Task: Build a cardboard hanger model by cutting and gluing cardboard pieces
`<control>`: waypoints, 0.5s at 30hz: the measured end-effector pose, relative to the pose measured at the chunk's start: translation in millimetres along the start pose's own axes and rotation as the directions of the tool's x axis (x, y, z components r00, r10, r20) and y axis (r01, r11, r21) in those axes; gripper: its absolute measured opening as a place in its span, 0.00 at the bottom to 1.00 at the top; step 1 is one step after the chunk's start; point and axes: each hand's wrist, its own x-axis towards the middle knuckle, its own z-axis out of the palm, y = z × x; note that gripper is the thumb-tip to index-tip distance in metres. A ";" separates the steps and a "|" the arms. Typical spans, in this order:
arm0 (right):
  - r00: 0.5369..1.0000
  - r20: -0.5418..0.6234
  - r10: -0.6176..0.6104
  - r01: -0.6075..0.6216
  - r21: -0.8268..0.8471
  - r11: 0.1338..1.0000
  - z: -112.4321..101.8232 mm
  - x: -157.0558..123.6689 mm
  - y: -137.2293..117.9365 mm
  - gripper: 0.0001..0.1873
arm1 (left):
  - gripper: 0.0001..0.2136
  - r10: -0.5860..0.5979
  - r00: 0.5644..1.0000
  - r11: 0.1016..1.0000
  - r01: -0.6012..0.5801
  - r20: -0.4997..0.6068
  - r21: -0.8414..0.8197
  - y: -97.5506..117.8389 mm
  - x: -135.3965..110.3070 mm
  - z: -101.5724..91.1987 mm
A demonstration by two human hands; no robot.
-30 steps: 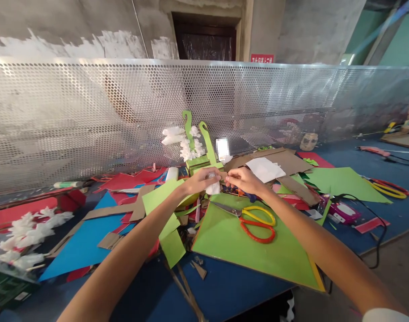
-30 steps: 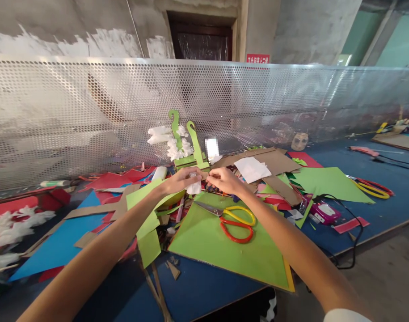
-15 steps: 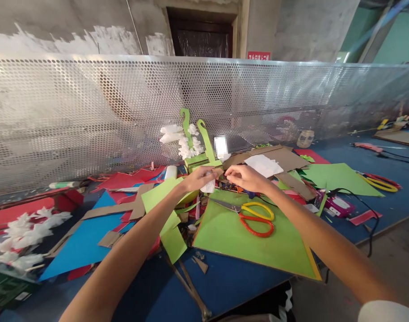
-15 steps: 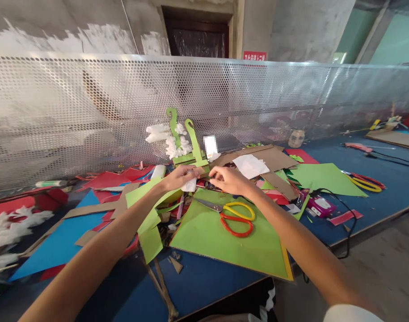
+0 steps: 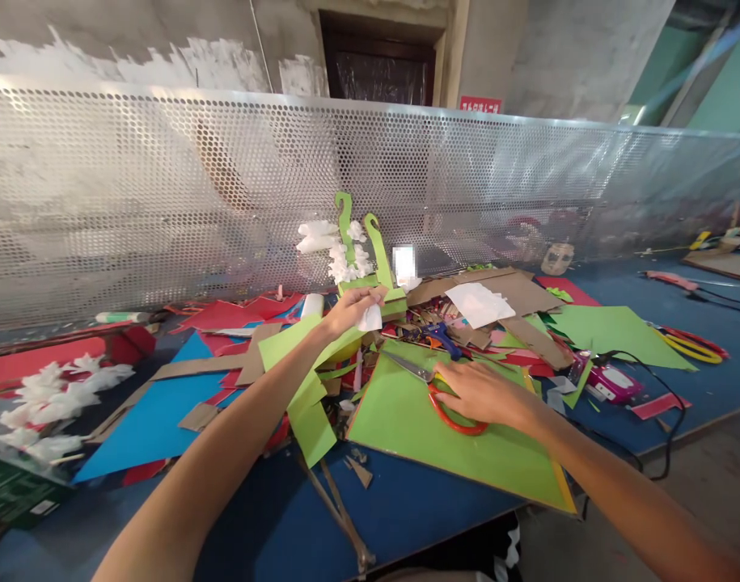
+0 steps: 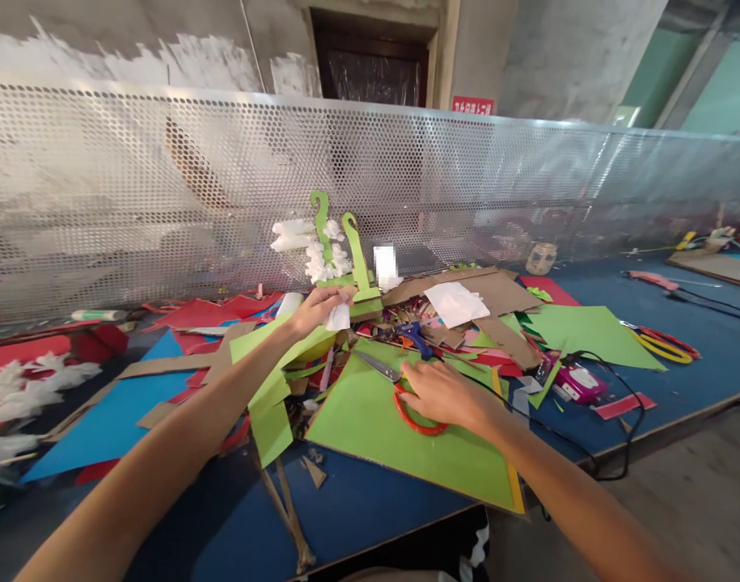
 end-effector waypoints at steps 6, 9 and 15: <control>1.000 -0.019 0.011 0.004 0.644 0.765 -4.2 2.7 26.0 0.24 | 0.16 0.009 0.976 0.996 -0.029 -0.220 -0.089 -6.1 7.1 -12.0; 0.994 -0.106 -0.016 0.100 0.874 0.475 -6.2 23.7 34.3 0.27 | 0.15 0.023 0.947 0.992 -0.062 -0.321 -0.111 -8.2 10.3 -15.0; 0.996 -0.090 -0.026 0.094 0.957 0.274 -20.7 63.6 15.2 0.29 | 0.15 0.068 0.943 0.993 -0.097 -0.327 -0.073 -5.8 9.8 -10.2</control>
